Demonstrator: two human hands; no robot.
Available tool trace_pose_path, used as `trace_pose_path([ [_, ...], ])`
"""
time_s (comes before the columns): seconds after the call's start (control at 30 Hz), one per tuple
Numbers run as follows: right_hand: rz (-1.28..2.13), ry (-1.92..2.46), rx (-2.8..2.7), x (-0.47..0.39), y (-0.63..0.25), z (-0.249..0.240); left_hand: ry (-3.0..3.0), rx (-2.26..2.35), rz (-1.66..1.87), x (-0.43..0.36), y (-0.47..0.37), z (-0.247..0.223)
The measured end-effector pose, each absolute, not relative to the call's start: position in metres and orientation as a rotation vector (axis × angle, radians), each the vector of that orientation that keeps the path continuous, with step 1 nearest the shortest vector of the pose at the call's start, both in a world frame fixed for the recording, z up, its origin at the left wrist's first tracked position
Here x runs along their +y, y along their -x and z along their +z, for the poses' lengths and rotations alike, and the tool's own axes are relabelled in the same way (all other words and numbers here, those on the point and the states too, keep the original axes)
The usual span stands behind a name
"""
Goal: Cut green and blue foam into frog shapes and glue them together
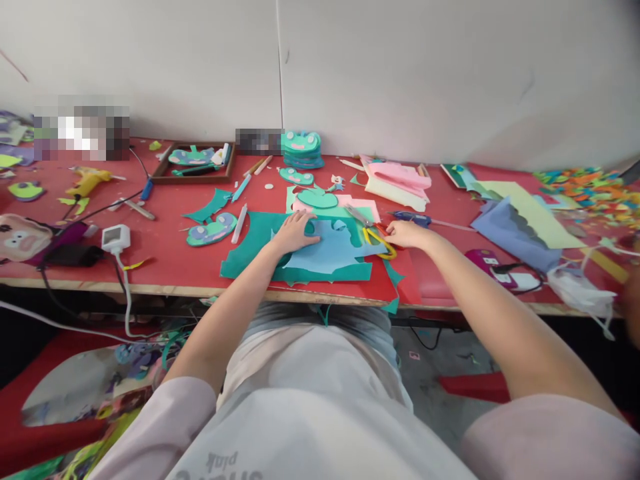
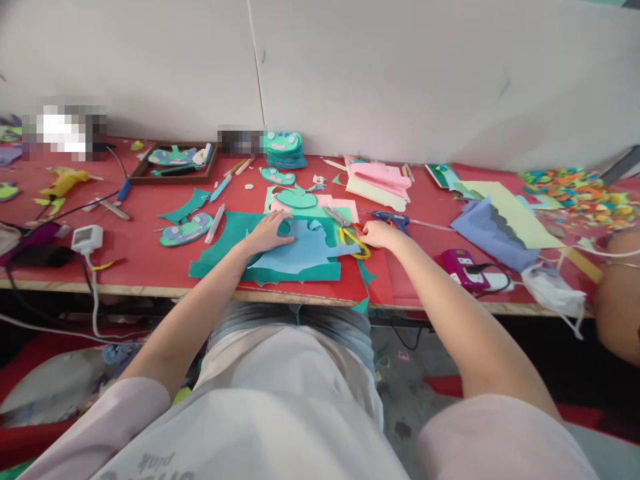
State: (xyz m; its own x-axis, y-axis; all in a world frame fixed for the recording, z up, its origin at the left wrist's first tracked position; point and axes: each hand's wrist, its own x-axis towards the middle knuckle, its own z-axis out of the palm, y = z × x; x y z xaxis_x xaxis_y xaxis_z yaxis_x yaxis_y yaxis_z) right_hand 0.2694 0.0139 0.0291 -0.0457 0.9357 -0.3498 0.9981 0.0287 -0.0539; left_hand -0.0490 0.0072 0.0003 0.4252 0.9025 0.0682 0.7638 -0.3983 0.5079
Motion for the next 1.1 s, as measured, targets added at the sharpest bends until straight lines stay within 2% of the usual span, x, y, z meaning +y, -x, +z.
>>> trace_pose_path([
  [0.23,-0.719,-2.015,2.026,0.018,-0.278,0.036,-2.194,1.518,0.403,0.020,0.044,-0.003],
  [0.4,-0.264,-2.282,2.345,0.009,-0.252,0.046,-2.187,1.553,0.346,0.021,0.040,-0.001],
  [0.43,-0.265,-2.286,2.445,0.008,-0.240,0.048,-2.185,1.561,0.341,0.021,0.039,-0.001],
  [0.57,-0.658,-2.108,2.696,0.011,-0.190,0.046,-2.187,1.579,0.387,0.021,0.035,-0.006],
  [0.73,-0.740,-2.050,2.669,0.041,-0.149,0.026,-2.175,1.571,0.423,0.023,0.039,-0.012],
  [0.83,-0.758,-2.071,2.564,0.057,-0.142,0.018,-2.180,1.515,0.471,0.021,0.044,-0.014],
  [1.1,-1.315,-1.975,2.422,0.055,-0.147,0.029,-2.225,1.396,0.643,0.014,0.047,-0.014],
])
